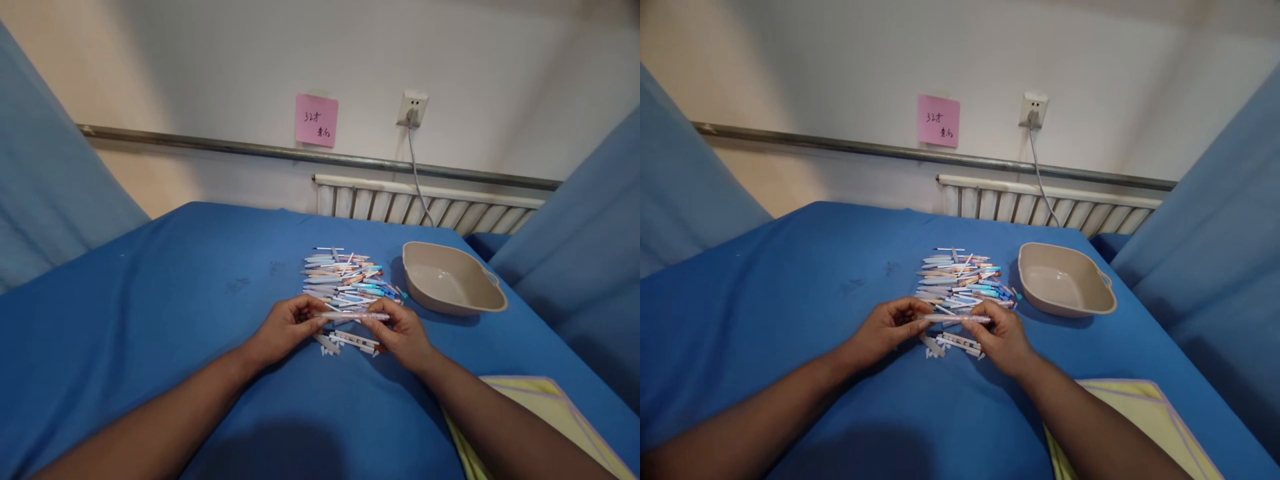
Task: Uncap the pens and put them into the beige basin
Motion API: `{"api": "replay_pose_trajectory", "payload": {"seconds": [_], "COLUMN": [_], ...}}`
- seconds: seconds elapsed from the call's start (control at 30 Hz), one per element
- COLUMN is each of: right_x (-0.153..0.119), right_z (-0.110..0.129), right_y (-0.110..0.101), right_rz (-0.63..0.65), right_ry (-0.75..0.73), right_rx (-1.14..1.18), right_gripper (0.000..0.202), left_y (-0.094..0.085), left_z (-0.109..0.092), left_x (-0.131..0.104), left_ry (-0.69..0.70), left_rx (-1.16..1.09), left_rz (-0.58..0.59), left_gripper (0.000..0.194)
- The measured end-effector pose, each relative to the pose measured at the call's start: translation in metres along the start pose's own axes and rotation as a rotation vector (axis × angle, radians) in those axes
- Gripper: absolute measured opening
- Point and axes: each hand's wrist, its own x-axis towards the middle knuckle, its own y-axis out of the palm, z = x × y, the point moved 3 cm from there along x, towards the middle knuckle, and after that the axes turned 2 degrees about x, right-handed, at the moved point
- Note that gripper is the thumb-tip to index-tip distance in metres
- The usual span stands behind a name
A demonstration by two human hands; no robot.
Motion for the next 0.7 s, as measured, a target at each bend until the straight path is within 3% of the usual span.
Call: {"api": "replay_pose_trajectory", "payload": {"seconds": [0.27, 0.5, 0.6, 0.7], "right_x": [0.003, 0.002, 0.002, 0.001], "right_z": [0.012, -0.004, -0.004, 0.002], "right_y": [-0.004, 0.004, 0.003, 0.000], "right_rz": [0.031, 0.135, 0.058, 0.007], "right_ry": [-0.112, 0.105, 0.044, -0.079], "right_rx": [-0.185, 0.004, 0.011, -0.130], "right_gripper": [0.034, 0.039, 0.027, 0.029], "left_y": [0.001, 0.001, 0.003, 0.003], "left_z": [0.002, -0.006, -0.009, -0.007], "left_x": [0.001, -0.003, -0.004, -0.004], "left_ry": [0.039, 0.091, 0.106, 0.106], "left_rx": [0.047, 0.146, 0.195, 0.205], "left_rz": [0.010, -0.010, -0.006, -0.012], "left_gripper": [0.024, 0.020, 0.021, 0.021]}}
